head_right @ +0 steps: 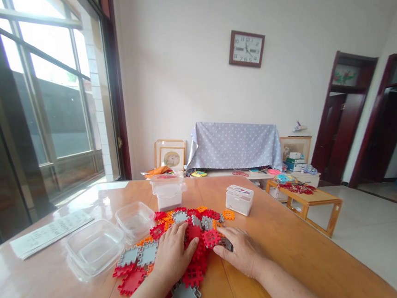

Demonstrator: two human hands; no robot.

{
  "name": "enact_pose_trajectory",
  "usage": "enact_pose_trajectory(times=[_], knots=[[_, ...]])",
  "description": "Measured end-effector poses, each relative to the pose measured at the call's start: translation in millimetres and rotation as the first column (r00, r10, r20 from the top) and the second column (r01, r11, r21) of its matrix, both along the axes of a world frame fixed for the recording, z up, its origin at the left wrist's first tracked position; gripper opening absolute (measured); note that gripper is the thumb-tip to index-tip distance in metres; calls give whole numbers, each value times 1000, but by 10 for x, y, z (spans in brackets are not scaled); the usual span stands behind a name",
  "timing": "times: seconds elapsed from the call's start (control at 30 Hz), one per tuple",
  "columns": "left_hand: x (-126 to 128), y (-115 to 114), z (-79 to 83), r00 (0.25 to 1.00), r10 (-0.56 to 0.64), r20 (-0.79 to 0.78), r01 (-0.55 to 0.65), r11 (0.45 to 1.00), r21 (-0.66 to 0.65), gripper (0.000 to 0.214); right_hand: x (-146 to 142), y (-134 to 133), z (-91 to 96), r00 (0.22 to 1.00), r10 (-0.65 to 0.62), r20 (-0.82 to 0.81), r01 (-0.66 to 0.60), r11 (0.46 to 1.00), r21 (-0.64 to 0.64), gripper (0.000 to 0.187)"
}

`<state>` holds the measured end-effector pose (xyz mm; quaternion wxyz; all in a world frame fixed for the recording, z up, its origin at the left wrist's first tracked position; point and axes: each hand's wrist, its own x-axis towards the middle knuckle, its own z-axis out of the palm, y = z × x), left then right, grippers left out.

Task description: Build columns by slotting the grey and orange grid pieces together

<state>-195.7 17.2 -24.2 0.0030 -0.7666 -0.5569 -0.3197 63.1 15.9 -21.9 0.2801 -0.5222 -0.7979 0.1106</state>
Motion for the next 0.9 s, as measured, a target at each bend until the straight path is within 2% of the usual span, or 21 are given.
enact_pose_trajectory(times=[0.2,0.33,0.47,0.57,0.7,0.9], knots=[[9,-10,25,1000,-9,-5,9,1000,-4,48,42,66,-41,998,-56,-40,57,998,30,54],[10,-13,29,1000,-13,-6,13,1000,-1,42,28,32,-45,998,-2,57,0,1000,23,56],[16,-29,33,1000,-13,-5,13,1000,0,42,-51,-19,-39,981,-29,192,24,999,28,73],[18,-42,40,1000,-9,2,10,1000,-9,41,-81,9,-64,972,-54,227,41,997,60,64],[14,-47,51,1000,-19,9,19,1000,-21,42,-50,103,-117,978,-66,197,45,993,111,51],[18,-49,74,999,-42,7,43,998,-38,44,-96,159,-111,952,-138,273,99,983,153,51]])
